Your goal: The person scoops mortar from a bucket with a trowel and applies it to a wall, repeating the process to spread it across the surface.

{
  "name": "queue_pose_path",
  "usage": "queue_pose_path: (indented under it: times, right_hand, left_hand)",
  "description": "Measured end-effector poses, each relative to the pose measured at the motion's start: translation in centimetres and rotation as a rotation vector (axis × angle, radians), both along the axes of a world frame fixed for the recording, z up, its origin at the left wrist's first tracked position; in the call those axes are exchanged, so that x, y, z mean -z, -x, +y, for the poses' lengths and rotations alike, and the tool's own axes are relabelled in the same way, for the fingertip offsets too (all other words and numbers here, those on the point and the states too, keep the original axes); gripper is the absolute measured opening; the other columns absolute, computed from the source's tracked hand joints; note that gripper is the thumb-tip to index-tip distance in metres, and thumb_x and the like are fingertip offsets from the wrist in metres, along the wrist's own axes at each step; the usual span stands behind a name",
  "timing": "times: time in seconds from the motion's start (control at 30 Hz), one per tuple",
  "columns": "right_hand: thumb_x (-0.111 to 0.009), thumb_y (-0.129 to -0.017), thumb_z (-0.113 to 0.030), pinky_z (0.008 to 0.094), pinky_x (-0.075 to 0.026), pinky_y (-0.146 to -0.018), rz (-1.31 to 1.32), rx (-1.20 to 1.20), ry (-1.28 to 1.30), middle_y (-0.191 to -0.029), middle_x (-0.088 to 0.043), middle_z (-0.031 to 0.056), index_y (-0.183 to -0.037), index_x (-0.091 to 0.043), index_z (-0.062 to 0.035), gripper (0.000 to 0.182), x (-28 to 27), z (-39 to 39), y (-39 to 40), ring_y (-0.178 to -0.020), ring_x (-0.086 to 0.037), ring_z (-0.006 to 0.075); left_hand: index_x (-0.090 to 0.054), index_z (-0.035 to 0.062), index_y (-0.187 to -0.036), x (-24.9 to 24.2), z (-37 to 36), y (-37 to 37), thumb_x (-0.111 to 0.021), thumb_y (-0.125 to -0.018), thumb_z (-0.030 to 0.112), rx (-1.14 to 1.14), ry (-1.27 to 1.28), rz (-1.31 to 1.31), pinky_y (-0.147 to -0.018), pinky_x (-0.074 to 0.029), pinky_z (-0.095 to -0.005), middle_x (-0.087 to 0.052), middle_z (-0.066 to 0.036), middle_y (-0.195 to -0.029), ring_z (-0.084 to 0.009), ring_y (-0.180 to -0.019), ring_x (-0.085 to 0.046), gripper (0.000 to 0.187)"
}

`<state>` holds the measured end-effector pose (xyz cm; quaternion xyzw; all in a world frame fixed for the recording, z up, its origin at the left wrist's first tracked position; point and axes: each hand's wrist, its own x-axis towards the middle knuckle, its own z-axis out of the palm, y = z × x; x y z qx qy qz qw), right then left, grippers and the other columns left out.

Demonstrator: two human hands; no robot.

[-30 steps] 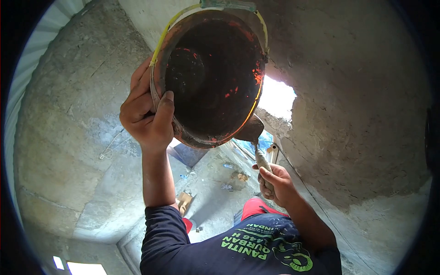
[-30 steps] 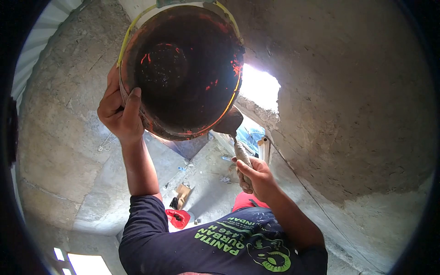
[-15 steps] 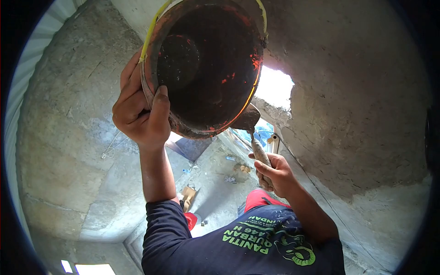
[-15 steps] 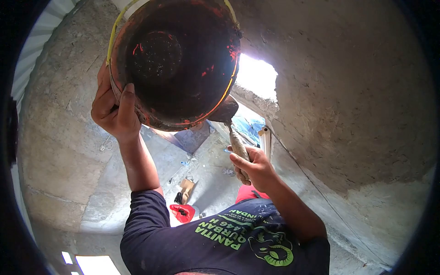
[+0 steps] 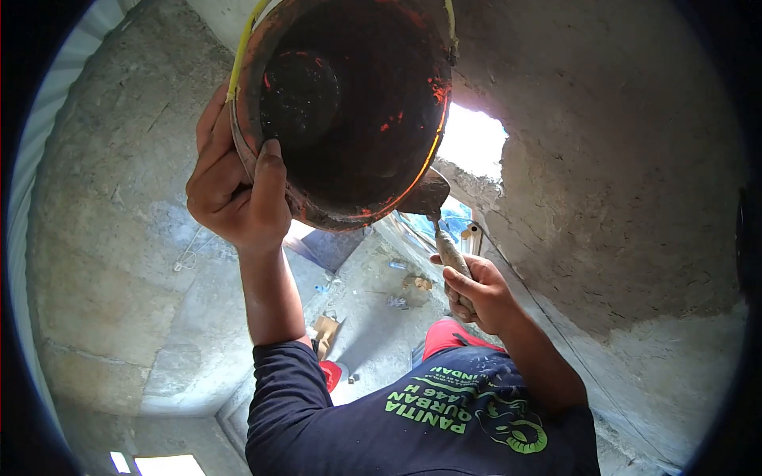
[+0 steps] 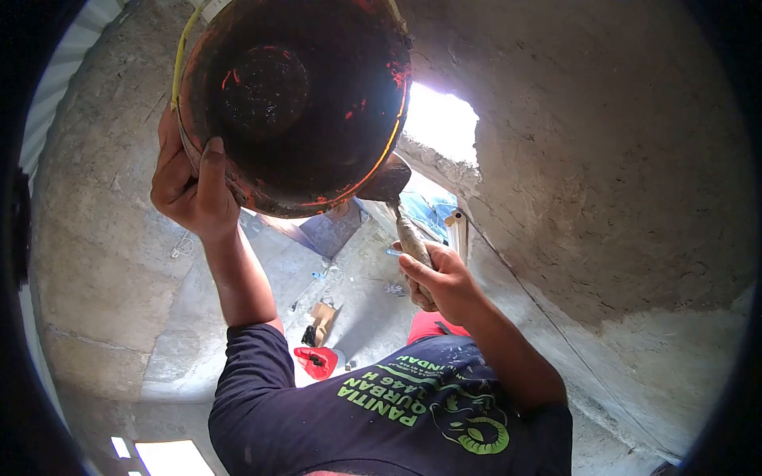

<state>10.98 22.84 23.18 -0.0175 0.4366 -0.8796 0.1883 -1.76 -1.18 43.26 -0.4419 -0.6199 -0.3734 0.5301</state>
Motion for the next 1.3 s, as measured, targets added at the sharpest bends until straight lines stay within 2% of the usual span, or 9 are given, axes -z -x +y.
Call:
queue_pose_path:
  times: [0.33, 0.4, 0.83, 0.9, 1.13, 1.2, 1.3]
  right_hand:
    - [-0.065, -0.103, -0.027, 0.0253, -0.028, -0.043, 0.007, 0.002, 0.004, -0.069, -0.046, -0.0035, -0.117, -0.057, -0.0048, 0.027, -0.6, -0.1, 0.2, -0.05, -0.036, 0.0046]
    - [-0.065, -0.103, -0.024, 0.0255, -0.027, -0.043, -0.03, 0.017, -0.004, -0.069, -0.045, -0.0029, -0.132, -0.054, -0.0015, 0.038, -0.7, -0.2, 0.1, -0.048, -0.033, 0.0049]
    - [-0.065, -0.103, -0.023, 0.0257, -0.029, -0.042, -0.016, 0.012, -0.082, -0.07, -0.049, -0.0015, -0.13, -0.057, -0.0014, 0.036, -0.5, 0.0, -0.3, -0.049, -0.039, 0.0054]
    - [-0.065, -0.103, -0.026, 0.0247, -0.03, -0.042, 0.019, 0.008, -0.068, -0.07, -0.048, -0.0026, -0.108, -0.055, -0.0054, 0.023, -0.4, -0.2, -0.3, -0.05, -0.04, 0.0049]
    - [-0.065, -0.103, -0.026, 0.0246, -0.029, -0.042, 0.006, 0.012, -0.007, -0.069, -0.048, -0.0024, -0.104, -0.055, -0.0058, 0.022, -1.0, 0.0, -0.7, -0.05, -0.039, 0.0041]
    - [-0.064, -0.103, -0.022, 0.0248, -0.031, -0.043, 0.001, 0.016, -0.001, -0.071, -0.046, -0.002, -0.135, -0.052, 0.0036, 0.042, -1.0, 0.3, -0.9, -0.05, -0.035, 0.0053]
    - [-0.063, -0.103, -0.021, 0.0242, -0.031, -0.043, 0.011, 0.012, -0.001, -0.071, -0.047, -0.0015, -0.137, -0.051, 0.0046, 0.044, -0.6, 0.7, -1.0, -0.05, -0.036, 0.0049]
  left_hand:
    - [-0.077, -0.0055, -0.081, -0.6, 0.5, -0.5, -0.061, -0.071, 0.0, -0.1, 0.101, 0.115, -0.103, -0.051, -0.0453, -0.075, -0.024, -0.113, -0.0405, -0.125, -0.062, 0.019]
    - [-0.077, -0.0055, -0.082, -0.6, 0.4, -0.6, -0.062, -0.072, 0.0, -0.099, 0.103, 0.108, -0.103, -0.051, -0.0452, -0.075, -0.024, -0.113, -0.0405, -0.125, -0.062, 0.019]
    - [-0.078, -0.0068, -0.086, -0.6, 0.5, -0.3, -0.062, -0.072, -0.001, -0.079, 0.085, 0.13, -0.102, -0.052, -0.0453, -0.075, -0.022, -0.113, -0.0395, -0.125, -0.062, 0.022]
    - [-0.077, -0.007, -0.085, -0.8, 0.5, -0.4, -0.062, -0.072, -0.001, -0.09, 0.117, 0.156, -0.102, -0.052, -0.0453, -0.075, -0.023, -0.113, -0.0396, -0.125, -0.062, 0.022]
    - [-0.075, -0.0071, -0.079, -0.8, 0.9, -0.4, -0.062, -0.071, -0.001, -0.068, 0.058, 0.103, -0.101, -0.052, -0.0452, -0.074, -0.025, -0.116, -0.0404, -0.124, -0.063, 0.017]
    - [-0.074, -0.0068, -0.076, -0.6, 1.1, -0.2, -0.062, -0.072, -0.002, -0.062, 0.019, 0.065, -0.101, -0.052, -0.0454, -0.074, -0.025, -0.116, -0.0405, -0.124, -0.063, 0.014]
    - [-0.071, -0.0066, -0.07, -0.4, 1.0, 0.3, -0.061, -0.072, -0.004, -0.032, -0.104, -0.011, -0.1, -0.052, -0.0456, -0.073, -0.026, -0.116, -0.0408, -0.124, -0.063, 0.011]
